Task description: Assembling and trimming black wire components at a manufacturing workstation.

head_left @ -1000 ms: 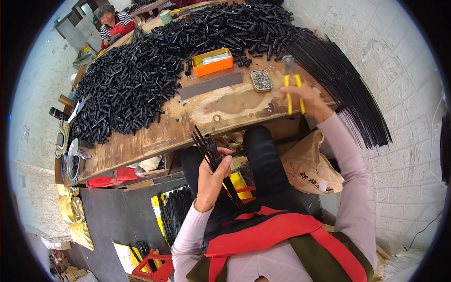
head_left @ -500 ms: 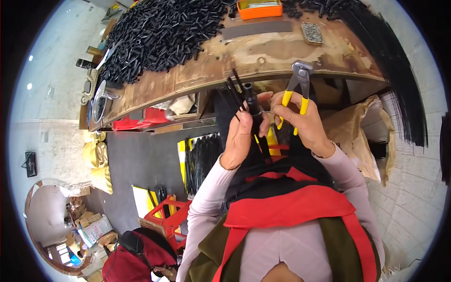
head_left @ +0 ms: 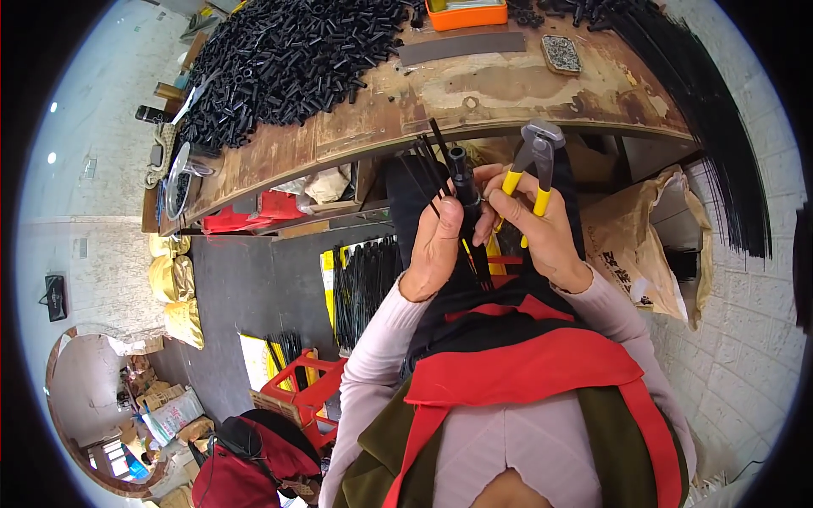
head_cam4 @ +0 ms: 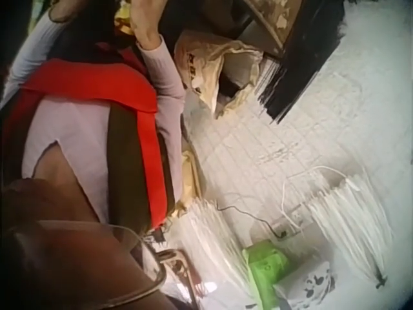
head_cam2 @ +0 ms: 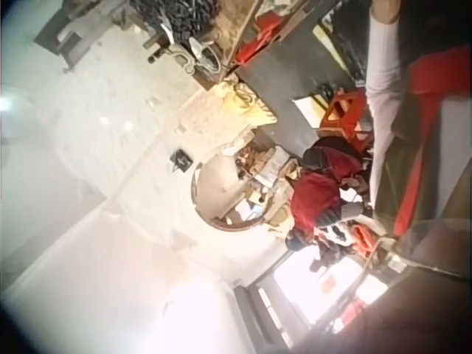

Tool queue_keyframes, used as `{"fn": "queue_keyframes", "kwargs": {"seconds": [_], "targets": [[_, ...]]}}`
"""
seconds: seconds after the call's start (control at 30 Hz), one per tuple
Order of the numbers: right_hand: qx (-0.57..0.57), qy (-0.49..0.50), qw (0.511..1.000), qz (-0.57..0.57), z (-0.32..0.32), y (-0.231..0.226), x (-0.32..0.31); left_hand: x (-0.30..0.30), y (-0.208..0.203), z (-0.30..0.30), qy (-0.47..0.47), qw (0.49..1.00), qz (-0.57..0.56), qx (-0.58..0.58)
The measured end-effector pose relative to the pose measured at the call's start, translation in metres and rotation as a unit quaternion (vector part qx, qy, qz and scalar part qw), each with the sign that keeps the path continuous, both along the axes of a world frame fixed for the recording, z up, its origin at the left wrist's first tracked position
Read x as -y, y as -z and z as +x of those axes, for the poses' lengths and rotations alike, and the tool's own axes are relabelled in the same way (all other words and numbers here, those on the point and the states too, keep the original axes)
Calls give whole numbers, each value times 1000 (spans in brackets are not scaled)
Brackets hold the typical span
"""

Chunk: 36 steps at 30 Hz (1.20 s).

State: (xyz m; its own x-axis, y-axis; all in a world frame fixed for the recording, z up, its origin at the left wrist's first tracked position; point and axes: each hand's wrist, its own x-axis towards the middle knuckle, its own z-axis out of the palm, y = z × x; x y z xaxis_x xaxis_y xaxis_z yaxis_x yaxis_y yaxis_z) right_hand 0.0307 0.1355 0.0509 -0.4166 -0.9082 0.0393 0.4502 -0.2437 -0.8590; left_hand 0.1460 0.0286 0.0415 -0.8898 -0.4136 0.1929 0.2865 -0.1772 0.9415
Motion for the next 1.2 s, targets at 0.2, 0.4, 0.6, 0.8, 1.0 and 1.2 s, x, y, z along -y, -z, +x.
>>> {"fn": "queue_keyframes", "kwargs": {"seconds": [0.2, 0.4, 0.6, 0.8, 1.0, 1.2], "targets": [[-10, 29, 1000, -3, 3, 3, 3, 0, 8, 1, -44, 998, -25, 32], [-110, 61, 991, -37, -5, 0, 3, -1, -4, -3, 9, 999, 28, 21], [-266, -135, 929, 219, -56, -48, -30, 14, 1, -3, 51, 996, 70, -8], [-358, -226, 842, 334, -51, -79, -46, 3, 5, -9, 18, 1000, 8, 23], [-390, -225, 865, 224, -63, -52, -59, 2, 7, -9, 73, 995, 63, 17], [-286, -332, 818, 371, -72, -87, -38, -1, 6, -8, 53, 997, 48, 16]]}}
